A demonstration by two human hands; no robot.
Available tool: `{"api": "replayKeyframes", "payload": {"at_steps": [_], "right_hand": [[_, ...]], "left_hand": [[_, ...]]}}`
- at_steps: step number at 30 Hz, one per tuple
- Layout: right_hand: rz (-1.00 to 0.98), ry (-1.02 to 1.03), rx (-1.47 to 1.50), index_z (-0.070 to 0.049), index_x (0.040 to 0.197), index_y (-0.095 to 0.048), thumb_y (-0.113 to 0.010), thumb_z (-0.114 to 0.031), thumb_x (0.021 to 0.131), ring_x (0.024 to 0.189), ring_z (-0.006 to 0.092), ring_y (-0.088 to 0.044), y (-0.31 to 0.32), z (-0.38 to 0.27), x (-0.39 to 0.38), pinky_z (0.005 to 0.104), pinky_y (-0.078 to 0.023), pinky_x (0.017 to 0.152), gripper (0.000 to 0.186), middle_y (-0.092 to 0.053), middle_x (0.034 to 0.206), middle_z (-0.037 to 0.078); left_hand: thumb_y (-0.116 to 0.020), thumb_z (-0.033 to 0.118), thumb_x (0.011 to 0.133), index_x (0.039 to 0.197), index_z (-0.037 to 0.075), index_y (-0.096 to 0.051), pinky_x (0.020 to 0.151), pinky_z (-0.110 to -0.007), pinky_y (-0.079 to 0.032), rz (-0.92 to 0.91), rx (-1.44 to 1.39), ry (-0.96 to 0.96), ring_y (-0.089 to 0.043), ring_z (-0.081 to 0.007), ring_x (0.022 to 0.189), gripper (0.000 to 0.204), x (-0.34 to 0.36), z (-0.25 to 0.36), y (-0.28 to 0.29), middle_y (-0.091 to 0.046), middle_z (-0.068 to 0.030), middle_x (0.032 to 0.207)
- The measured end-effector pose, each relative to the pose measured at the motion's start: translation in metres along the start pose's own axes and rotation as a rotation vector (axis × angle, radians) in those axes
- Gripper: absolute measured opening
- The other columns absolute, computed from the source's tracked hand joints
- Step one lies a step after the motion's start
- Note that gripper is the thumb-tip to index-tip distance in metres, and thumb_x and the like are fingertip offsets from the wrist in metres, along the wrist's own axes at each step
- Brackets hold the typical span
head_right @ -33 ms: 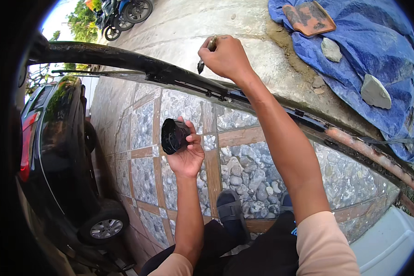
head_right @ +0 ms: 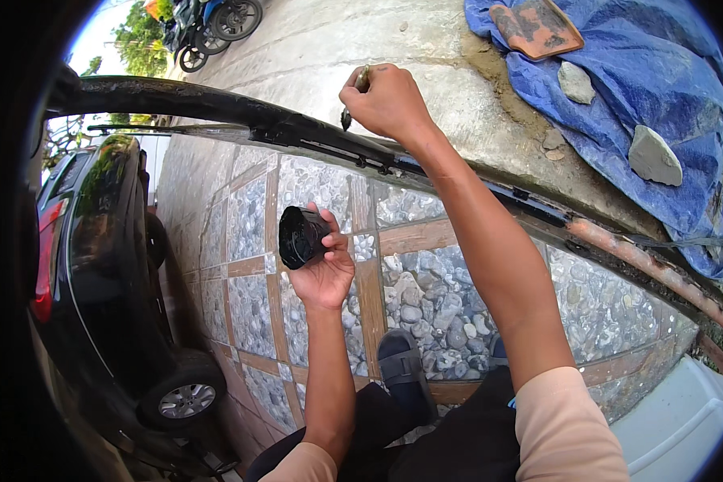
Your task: Painting a door frame with black paint using a brush.
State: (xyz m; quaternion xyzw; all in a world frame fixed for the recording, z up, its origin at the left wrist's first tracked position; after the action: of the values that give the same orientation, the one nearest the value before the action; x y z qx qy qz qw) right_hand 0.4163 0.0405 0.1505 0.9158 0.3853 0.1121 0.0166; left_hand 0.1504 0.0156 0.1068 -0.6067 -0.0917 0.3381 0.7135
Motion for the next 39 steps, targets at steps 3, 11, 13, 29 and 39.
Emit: {"api": "replayKeyframes", "payload": {"at_steps": [3,11,13,29,39], "right_hand": [[-0.054,-0.028,0.099,0.000,0.080,-0.072,-0.061,-0.021,0.080,0.062,0.0276,-0.066,-0.021,0.012,-0.003,0.0353,-0.052,0.066,0.023,-0.068,0.069,0.017],[-0.045,-0.017,0.522,-0.002,0.087,-0.072,-0.062,-0.018,0.085,0.056,0.0113,-0.066,-0.008,0.005,0.004,0.0229,-0.045,0.043,0.019,-0.064,0.066,0.005],[0.003,-0.014,0.520,-0.002,0.089,-0.073,-0.062,-0.019,0.086,0.058,0.0116,-0.067,0.007,0.011,0.001,0.0225,-0.045,0.043,0.021,-0.065,0.069,0.005],[-0.180,0.047,0.151,-0.009,0.096,-0.075,-0.066,-0.018,0.083,0.074,0.0280,-0.071,0.004,0.021,-0.082,0.0357,-0.054,0.070,0.018,-0.074,0.086,0.014],[-0.066,0.244,0.106,-0.008,0.098,-0.074,-0.068,-0.017,0.084,0.080,0.0285,-0.071,-0.042,0.007,-0.074,0.0363,-0.055,0.073,0.017,-0.073,0.092,0.013]], "left_hand": [[-0.058,0.032,0.094,0.141,0.015,-0.049,0.073,-0.033,-0.058,0.010,-0.002,-0.003,-0.059,-0.0240,0.091,0.051,0.001,-0.003,0.001,-0.056,-0.0140,0.129],[-0.057,0.032,0.094,0.142,0.016,-0.047,0.074,-0.034,-0.058,0.003,-0.026,0.012,-0.058,-0.0229,0.092,0.051,-0.004,-0.006,0.007,-0.056,-0.0129,0.130],[-0.057,0.032,0.094,0.142,0.016,-0.047,0.074,-0.034,-0.058,0.010,-0.032,0.012,-0.058,-0.0229,0.092,0.051,-0.007,-0.008,0.006,-0.056,-0.0127,0.130],[-0.059,0.038,0.093,0.144,0.020,-0.045,0.072,-0.033,-0.057,0.035,0.015,0.068,-0.060,-0.0237,0.093,0.056,-0.016,-0.042,0.016,-0.055,-0.0124,0.132],[-0.060,0.037,0.092,0.143,0.020,-0.046,0.072,-0.033,-0.057,0.060,-0.008,0.020,-0.059,-0.0225,0.092,0.056,-0.027,-0.027,0.025,-0.054,-0.0108,0.132]]}}
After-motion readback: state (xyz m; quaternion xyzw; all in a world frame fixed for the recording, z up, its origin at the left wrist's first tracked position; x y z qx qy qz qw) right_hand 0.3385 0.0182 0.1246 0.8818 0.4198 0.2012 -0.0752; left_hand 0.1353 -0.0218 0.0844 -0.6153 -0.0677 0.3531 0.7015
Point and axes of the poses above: each hand's wrist, its own x-axis towards the middle knuckle, its own y-axis out of the back of the hand, z = x × y, the point moved 8 cm from there along x, towards the middle knuckle
